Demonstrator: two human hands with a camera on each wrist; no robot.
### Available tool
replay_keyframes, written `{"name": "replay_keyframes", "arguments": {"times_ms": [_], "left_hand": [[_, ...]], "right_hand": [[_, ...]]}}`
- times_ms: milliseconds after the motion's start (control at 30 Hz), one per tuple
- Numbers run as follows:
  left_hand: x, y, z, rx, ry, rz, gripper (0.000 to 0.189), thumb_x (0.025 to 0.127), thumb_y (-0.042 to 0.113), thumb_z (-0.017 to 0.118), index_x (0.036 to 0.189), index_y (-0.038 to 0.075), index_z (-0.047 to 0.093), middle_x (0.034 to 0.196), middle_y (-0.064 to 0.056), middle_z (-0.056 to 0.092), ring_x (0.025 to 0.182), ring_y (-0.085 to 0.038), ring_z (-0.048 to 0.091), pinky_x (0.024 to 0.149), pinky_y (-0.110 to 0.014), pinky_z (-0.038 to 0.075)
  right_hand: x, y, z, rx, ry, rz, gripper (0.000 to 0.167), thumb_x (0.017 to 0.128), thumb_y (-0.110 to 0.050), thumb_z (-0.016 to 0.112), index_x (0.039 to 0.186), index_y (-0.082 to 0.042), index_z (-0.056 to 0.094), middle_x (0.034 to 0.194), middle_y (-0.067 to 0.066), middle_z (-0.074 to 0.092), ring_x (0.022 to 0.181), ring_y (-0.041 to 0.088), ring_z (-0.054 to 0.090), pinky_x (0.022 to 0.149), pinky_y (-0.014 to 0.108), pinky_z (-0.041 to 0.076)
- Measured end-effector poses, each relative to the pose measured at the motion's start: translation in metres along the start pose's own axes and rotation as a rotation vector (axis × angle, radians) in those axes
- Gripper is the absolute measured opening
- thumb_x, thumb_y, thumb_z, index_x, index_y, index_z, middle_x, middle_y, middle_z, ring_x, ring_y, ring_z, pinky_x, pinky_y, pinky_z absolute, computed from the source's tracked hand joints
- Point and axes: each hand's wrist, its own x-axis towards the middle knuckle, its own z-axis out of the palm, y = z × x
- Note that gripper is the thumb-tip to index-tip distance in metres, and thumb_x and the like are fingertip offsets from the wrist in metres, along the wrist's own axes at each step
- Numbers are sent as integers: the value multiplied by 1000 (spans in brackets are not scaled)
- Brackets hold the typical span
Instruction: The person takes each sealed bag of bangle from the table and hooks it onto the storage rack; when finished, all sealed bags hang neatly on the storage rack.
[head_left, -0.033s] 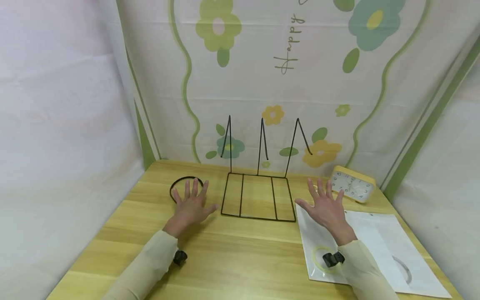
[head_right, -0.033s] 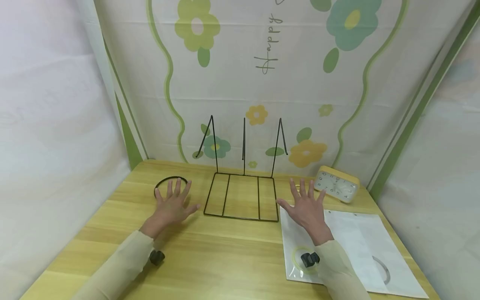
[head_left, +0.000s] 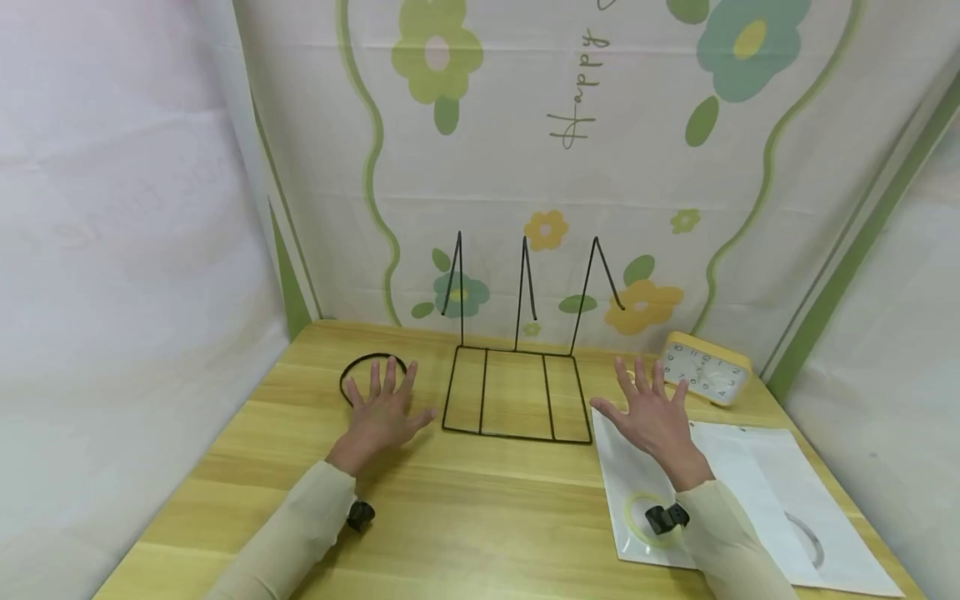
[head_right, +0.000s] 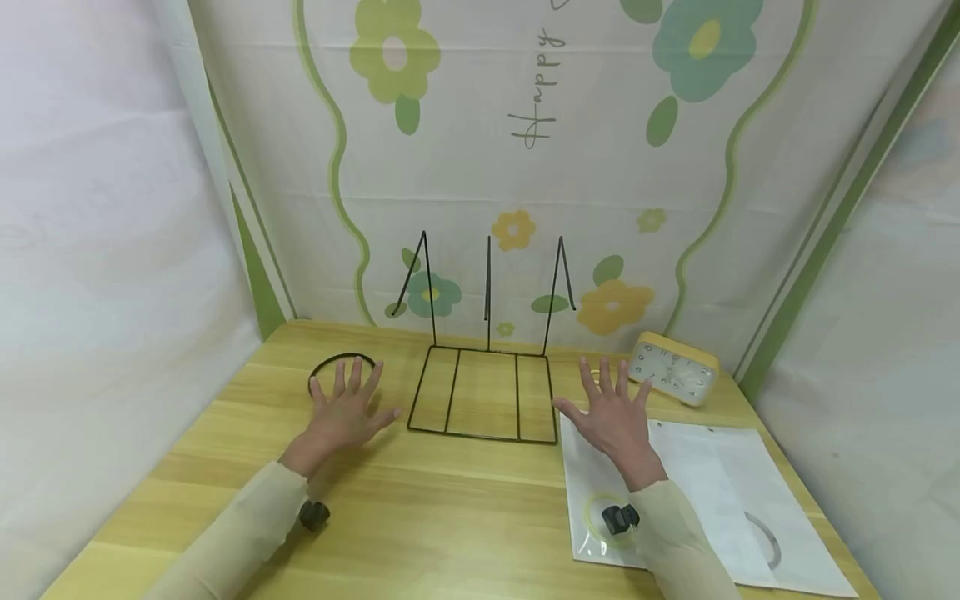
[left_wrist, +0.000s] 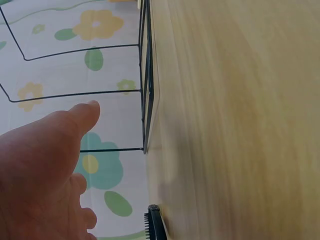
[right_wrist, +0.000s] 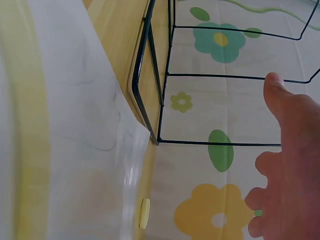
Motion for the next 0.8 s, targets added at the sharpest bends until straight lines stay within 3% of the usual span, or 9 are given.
{"name": "replay_keyframes", "arguments": {"times_ms": [333, 500, 567, 600, 700, 767, 800], "left_hand": [[-3, 0, -1, 7, 16, 0, 91, 92, 70, 41, 159, 19, 6, 161, -18, -7, 145, -40, -18, 104, -73, -13], [-2, 2, 0, -16, 18, 12, 89, 93, 68, 42, 159, 19, 6, 161, -20, -6, 145, -41, -16, 104, -74, -11], [-1, 3, 1, -95, 5, 32, 87, 96, 62, 44, 159, 16, 5, 160, -23, -4, 145, -44, -12, 106, -74, -6], [-1, 4, 1, -160, 2, 46, 85, 98, 57, 46, 158, 13, 6, 159, -26, -1, 145, -47, -6, 108, -72, -1], [-1, 9, 0, -414, 1, 67, 78, 100, 41, 52, 157, 4, 12, 150, -34, 30, 136, -51, 31, 106, -62, 31], [1, 15, 0, -545, 12, 70, 71, 100, 32, 56, 154, 0, 22, 139, -33, 46, 123, -49, 49, 92, -52, 49], [2, 18, 1, -591, 18, 62, 68, 100, 30, 58, 152, -1, 28, 134, -31, 53, 116, -46, 57, 82, -47, 55]], "right_hand": [[0, -5, 1, 3, -5, 2, 91, 91, -75, 36, 158, -17, 16, 161, 23, 10, 144, 52, 0, 103, 77, -5], [-3, 2, -3, 40, 7, 15, 90, 93, -72, 37, 157, -11, 19, 159, 26, 15, 143, 52, 3, 103, 77, -1], [-7, 7, -7, 92, 3, 46, 88, 95, -68, 38, 156, -7, 22, 156, 30, 19, 141, 55, 10, 103, 76, 6], [-10, 11, -10, 107, 0, 72, 87, 96, -67, 38, 155, -5, 24, 153, 31, 27, 138, 54, 23, 103, 74, 17], [-20, 27, -16, 156, -15, 163, 75, 99, -56, 44, 147, 2, 38, 135, 31, 51, 117, 50, 52, 86, 62, 44], [-28, 39, -17, 147, -48, 223, 66, 99, -49, 48, 139, 4, 48, 119, 29, 62, 94, 46, 63, 65, 53, 49], [-31, 45, -17, 141, -76, 246, 63, 98, -47, 50, 135, 5, 51, 114, 29, 65, 87, 43, 65, 60, 50, 49]]}}
